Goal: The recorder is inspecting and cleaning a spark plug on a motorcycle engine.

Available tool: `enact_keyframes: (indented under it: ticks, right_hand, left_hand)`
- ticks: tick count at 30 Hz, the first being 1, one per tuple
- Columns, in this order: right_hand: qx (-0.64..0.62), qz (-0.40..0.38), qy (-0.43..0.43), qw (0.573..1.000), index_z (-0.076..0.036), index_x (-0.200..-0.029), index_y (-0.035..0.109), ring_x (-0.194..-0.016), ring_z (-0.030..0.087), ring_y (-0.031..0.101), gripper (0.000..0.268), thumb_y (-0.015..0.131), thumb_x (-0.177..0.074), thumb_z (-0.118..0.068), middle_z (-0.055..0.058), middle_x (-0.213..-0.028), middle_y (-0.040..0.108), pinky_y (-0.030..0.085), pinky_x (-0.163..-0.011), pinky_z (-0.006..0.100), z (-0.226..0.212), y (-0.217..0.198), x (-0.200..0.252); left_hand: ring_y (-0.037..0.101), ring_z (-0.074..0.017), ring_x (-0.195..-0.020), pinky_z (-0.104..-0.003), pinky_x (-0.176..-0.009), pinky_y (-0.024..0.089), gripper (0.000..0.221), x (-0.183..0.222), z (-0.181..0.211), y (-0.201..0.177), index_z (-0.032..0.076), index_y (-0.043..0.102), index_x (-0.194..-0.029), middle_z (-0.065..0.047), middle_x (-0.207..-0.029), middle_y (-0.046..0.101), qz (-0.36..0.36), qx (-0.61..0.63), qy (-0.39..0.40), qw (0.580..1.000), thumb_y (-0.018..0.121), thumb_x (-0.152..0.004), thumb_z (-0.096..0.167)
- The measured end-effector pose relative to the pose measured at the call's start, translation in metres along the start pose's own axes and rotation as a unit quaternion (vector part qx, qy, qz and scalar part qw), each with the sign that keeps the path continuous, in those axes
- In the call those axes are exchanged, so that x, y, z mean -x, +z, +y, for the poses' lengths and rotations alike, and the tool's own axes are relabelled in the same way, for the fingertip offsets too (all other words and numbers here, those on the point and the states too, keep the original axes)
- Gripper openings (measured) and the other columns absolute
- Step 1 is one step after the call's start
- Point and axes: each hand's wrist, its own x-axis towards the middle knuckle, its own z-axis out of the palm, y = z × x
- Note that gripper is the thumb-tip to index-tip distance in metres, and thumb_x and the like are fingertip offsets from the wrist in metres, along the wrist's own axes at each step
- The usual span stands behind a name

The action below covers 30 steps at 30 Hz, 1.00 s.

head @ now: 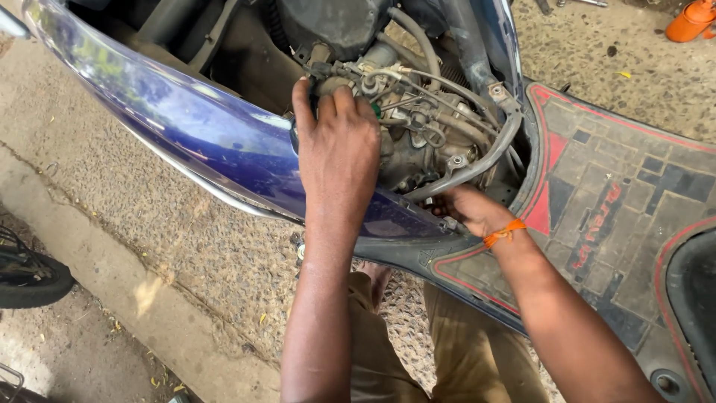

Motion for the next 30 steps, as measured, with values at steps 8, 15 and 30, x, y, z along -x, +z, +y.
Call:
enact_keyframes:
  ticks: [8,15,30]
  right_hand:
    - [-0.021,0.034,0.09,0.995,0.0,-0.109,0.072,-0.083,0.017,0.067,0.02,0.062,-0.099,-0.015,0.009,-0.097,0.074,0.054,-0.077,0.031,0.001,-0.005,0.001]
    - [0.268,0.2,-0.186,0.924,-0.004,-0.093,0.074,-0.076,0.022,0.07,0.012,0.07,-0.085,-0.011,0.012,-0.09,0.076,0.055,-0.069,0.038,0.001,0.023,0.008]
    - [-0.005,0.04,0.051,0.998,-0.006,-0.102,0.074,-0.074,0.013,0.06,0.021,0.065,-0.096,-0.024,0.003,-0.089,0.07,0.051,-0.069,0.029,-0.009,0.005,0.007]
  left_hand:
    - [0.063,-0.0197,-0.082,-0.055,-0.12,0.028,0.01,-0.001,0.001,0.003,0.005,0.072,-0.08,-0.008,-0.081,0.058,0.002,-0.001,-0.003,1.0,0.068,-0.083,-0.004]
    - [0.064,-0.0214,-0.083,-0.055,-0.119,0.029,0.008,-0.001,-0.001,0.004,0.004,0.072,-0.081,-0.008,-0.082,0.059,0.015,-0.003,0.002,1.0,0.068,-0.083,-0.002]
    - [0.065,-0.0224,-0.084,-0.053,-0.119,0.029,0.006,0.002,-0.002,-0.001,0.003,0.072,-0.084,-0.009,-0.083,0.061,0.009,0.006,0.005,1.0,0.068,-0.083,0.0]
